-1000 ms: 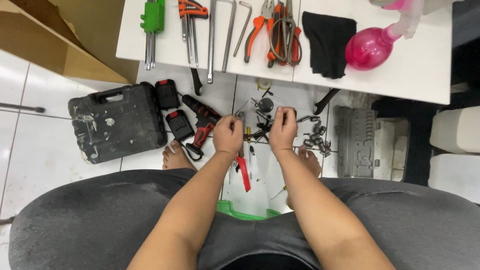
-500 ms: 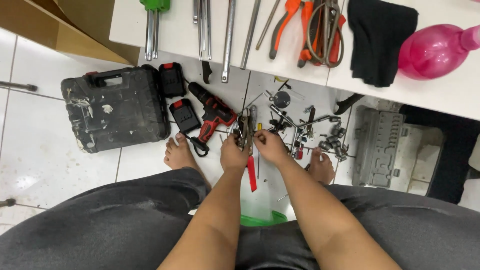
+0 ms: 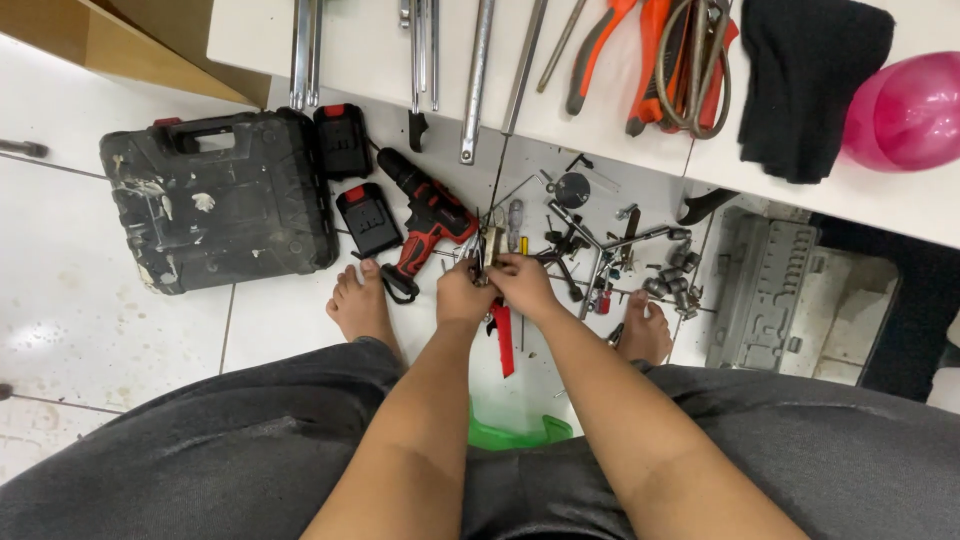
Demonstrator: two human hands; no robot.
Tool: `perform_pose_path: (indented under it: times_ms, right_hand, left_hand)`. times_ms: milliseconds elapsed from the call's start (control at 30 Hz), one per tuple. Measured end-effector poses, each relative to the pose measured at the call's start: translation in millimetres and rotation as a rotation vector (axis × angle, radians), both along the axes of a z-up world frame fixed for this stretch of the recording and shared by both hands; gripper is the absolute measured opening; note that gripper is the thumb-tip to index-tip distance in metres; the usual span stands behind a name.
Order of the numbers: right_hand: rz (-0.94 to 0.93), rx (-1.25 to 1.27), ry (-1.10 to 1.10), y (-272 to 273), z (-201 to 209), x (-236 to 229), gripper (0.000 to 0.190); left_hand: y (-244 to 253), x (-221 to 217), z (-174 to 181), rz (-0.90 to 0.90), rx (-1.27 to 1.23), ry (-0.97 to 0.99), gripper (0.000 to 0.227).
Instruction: The person sits on a small stool and organizes various tools scattered on the floor and a white table. They pick up items such as pliers, wrenches, and screwdrivers from the floor and place them neatly on the table.
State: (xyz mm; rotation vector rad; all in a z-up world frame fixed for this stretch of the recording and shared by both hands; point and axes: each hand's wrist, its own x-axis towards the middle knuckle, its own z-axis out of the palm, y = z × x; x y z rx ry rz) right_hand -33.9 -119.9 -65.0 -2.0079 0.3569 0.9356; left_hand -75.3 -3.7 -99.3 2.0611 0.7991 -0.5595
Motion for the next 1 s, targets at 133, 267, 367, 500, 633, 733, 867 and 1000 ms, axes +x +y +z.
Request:
perform_pose_path:
  times_ms: [133, 267, 367, 500, 633, 733, 867, 1000]
  right_hand:
    - [-0.029, 0.003, 0.048, 4, -6, 3, 0.069]
    - [-0.188, 0.052, 0.112, 11, 8, 2, 0.062]
    - [-0.185, 0.043, 0.107, 5, 7, 5, 0.057]
    - [0.037, -0.113, -0.024, -7, -2, -2, 0.051]
    - [0.074, -0.086, -0.087, -16, 29, -8, 0.050]
    - [0.012, -0.060, -0.082, -37, 29, -10, 0.049]
    - [0.067, -0.131, -0.088, -67, 13, -19, 0.050]
    - [0.116, -0.152, -0.049, -79, 15, -29, 0.049]
  left_hand:
    - [8, -6, 12, 0.164, -0.182, -0.018, 0.057]
    - [16, -3, 19, 0.279, -0.407, -0.029, 0.066]
    - [18, -2, 30, 0.346, -0.568, 0.010, 0.073]
    - [24, -5, 22, 0.267, -0.461, 0.057, 0.070]
    - [31, -18, 1, 0.187, -0.228, 0.057, 0.036]
    - [30, -14, 46, 0.058, -0.103, 0.113, 0.036]
    - [20, -8, 73, -0.255, 0.025, 0.182, 0.041]
    - [9, -7, 66, -0.327, 0.057, 0.170, 0.026]
